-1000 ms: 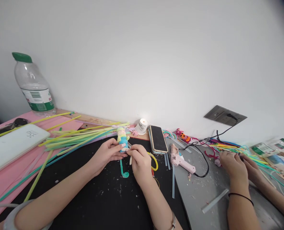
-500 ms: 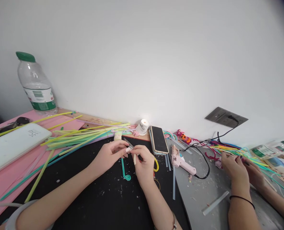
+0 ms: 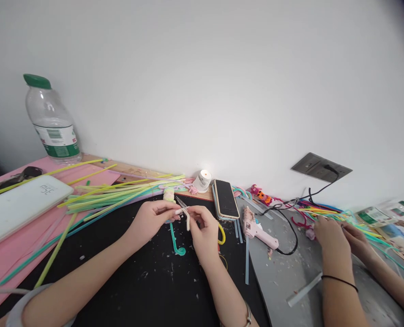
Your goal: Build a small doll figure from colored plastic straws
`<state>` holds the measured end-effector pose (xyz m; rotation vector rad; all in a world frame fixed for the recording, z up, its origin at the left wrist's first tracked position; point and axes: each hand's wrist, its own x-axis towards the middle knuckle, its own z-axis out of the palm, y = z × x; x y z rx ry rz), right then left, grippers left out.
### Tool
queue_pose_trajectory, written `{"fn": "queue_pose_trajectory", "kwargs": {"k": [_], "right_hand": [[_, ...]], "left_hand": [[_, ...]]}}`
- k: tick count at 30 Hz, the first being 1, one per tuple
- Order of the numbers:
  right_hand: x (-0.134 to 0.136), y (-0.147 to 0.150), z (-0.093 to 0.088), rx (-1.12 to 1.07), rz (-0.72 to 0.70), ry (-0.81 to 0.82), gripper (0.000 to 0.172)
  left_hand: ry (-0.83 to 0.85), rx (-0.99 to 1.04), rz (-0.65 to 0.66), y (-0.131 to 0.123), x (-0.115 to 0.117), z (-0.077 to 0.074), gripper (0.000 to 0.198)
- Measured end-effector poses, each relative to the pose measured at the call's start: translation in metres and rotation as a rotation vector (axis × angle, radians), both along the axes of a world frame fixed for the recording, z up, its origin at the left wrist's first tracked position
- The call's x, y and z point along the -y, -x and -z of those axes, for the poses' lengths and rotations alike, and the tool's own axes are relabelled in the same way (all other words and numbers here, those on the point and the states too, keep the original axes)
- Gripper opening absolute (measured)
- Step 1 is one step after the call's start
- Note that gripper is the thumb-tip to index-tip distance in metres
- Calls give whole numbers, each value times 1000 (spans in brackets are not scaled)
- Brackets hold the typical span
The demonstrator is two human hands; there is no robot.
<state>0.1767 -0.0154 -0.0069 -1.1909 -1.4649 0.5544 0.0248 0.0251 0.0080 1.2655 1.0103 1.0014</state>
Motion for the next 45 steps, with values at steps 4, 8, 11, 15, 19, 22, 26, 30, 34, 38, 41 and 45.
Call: {"fn": "queue_pose_trajectory", "kwargs": {"k": [4, 8, 11, 15, 19, 22, 26, 30, 34, 38, 41, 45], "right_hand": [[1, -2, 4, 39, 0, 21, 15], [2, -1, 1, 85, 23, 4, 15], [4, 2, -4, 161, 50, -71, 14], [5, 5, -7, 223, 35, -156, 15], [4, 2, -3, 205, 62, -132, 17], [4, 2, 0, 204, 82, -165, 18], [5, 8, -2, 294, 17, -293, 20], [5, 11, -3, 282, 19, -323, 22], [4, 6, -1, 133, 72, -168, 18], [0, 0, 2, -114, 81, 53, 17], [-4, -2, 2, -255, 58, 177, 17], [-6, -2, 3, -316, 64, 232, 17]], "left_hand": [[1, 30, 24, 0, 0, 1, 20], [39, 90, 39, -2, 0, 5, 20], [94, 164, 11, -4, 1, 9, 20], [143, 230, -35, -6, 4, 12, 22], [184, 303, -31, -7, 6, 10, 26], [220, 378, -35, -6, 6, 8, 31], [242, 489, -24, -5, 4, 9, 27], [232, 536, 81, -3, 3, 11, 19], [240, 452, 119, -3, 4, 13, 16], [248, 379, 161, -4, 5, 15, 16], [224, 326, 188, -5, 4, 16, 19], [12, 131, 142, -3, 1, 16, 22]]}}
